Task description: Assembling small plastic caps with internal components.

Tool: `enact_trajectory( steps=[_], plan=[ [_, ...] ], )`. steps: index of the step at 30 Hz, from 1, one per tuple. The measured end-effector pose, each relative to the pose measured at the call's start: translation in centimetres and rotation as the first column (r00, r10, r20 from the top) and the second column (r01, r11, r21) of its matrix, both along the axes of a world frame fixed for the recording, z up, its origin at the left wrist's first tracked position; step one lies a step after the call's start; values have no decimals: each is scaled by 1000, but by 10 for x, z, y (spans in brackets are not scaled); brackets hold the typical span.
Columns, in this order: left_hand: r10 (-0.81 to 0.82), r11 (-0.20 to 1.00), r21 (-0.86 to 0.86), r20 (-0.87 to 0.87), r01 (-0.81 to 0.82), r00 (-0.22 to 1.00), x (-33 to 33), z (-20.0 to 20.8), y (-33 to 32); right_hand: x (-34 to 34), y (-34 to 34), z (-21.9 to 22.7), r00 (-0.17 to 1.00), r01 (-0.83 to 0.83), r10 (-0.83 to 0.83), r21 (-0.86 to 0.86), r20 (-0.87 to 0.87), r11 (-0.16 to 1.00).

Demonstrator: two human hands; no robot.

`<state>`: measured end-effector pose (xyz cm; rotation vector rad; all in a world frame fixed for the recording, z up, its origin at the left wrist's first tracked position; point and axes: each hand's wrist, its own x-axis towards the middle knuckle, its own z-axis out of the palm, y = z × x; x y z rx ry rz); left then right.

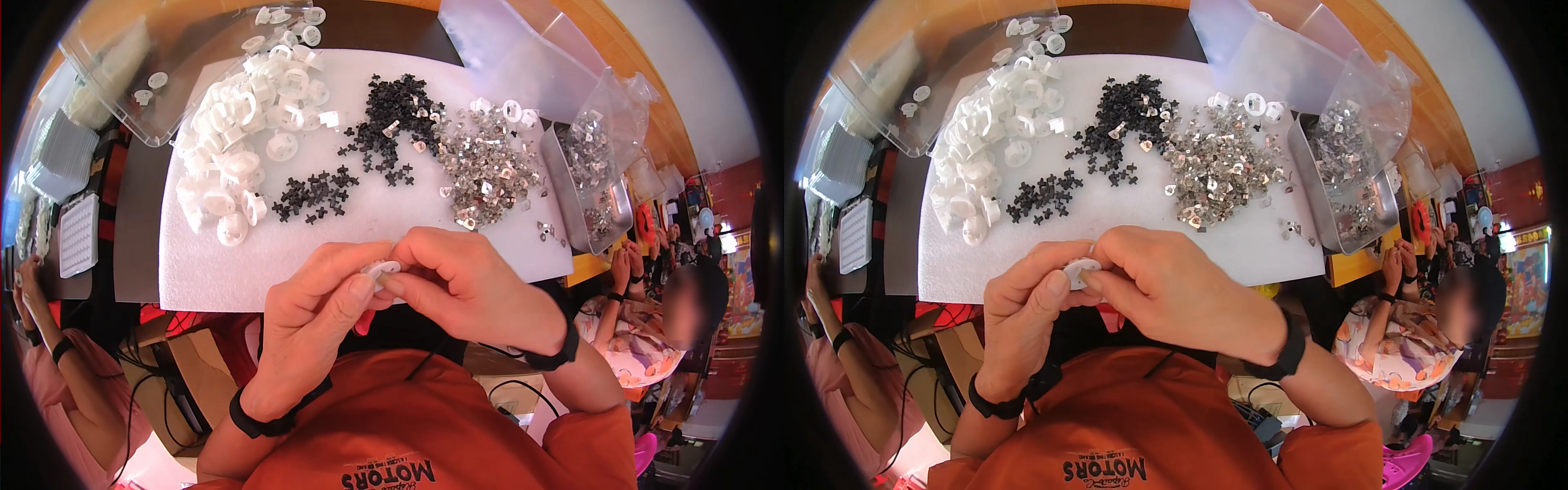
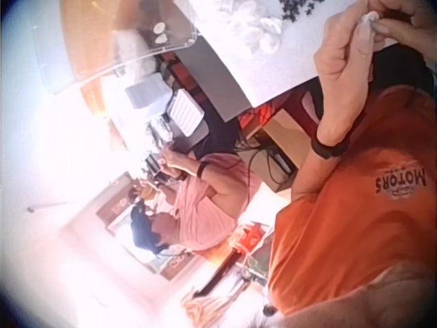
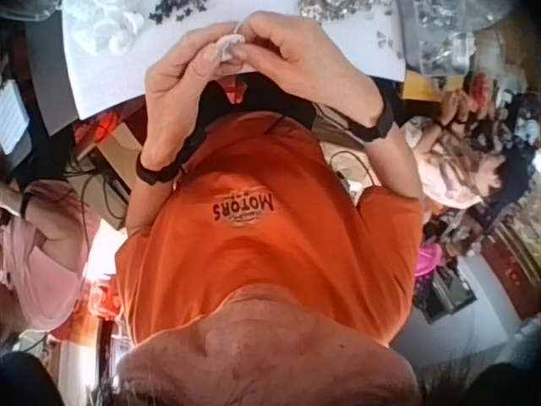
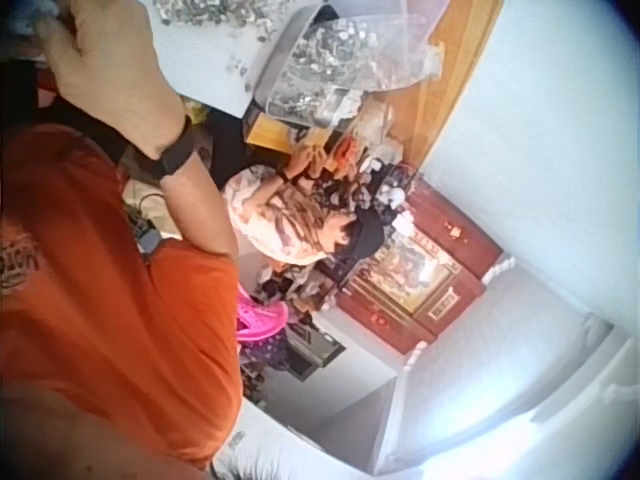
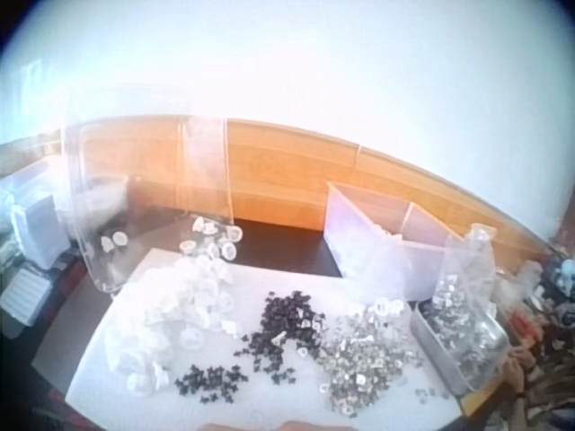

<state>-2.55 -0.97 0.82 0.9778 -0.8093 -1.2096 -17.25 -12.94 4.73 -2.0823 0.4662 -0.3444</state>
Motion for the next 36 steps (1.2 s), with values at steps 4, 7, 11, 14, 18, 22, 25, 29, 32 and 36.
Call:
enact_trajectory(
  steps=[4,7,11,14,18,22,25,29,32,36],
  plan=[
    [47,991,133,-158,-26,986,1,2,2,0,-33,20,990,-41,28,-95,-136,995],
    [131,989,95,-171,-116,976,-1,4,-1,-7,-62,16,966,-39,-143,-666,-217,745],
    [187,982,66,-186,-178,964,2,3,-4,-8,-74,32,950,-90,-143,-683,-278,725],
    [202,979,71,-181,-192,963,1,5,-5,-16,-70,36,928,-120,-131,-613,-348,781],
    [168,985,75,-215,-155,962,1,2,-7,-27,-57,32,899,-149,-146,-601,-413,785],
    [152,987,88,-217,-135,964,-2,-1,-7,-33,-45,25,888,-133,-199,-646,-415,752],
    [144,988,89,-227,-127,963,-5,1,-8,-30,-37,10,892,-115,-270,-759,-363,641],
    [134,990,80,-224,-119,965,-6,-3,-8,-24,-32,-1,913,-68,-312,-854,-262,516],
    [166,984,99,-223,-147,960,-6,-2,-7,-24,-34,-1,933,-45,-287,-863,-216,504],
    [179,981,103,-182,-162,967,-7,0,-9,-27,-30,4,900,-44,-297,-745,-318,666]
  ],
)
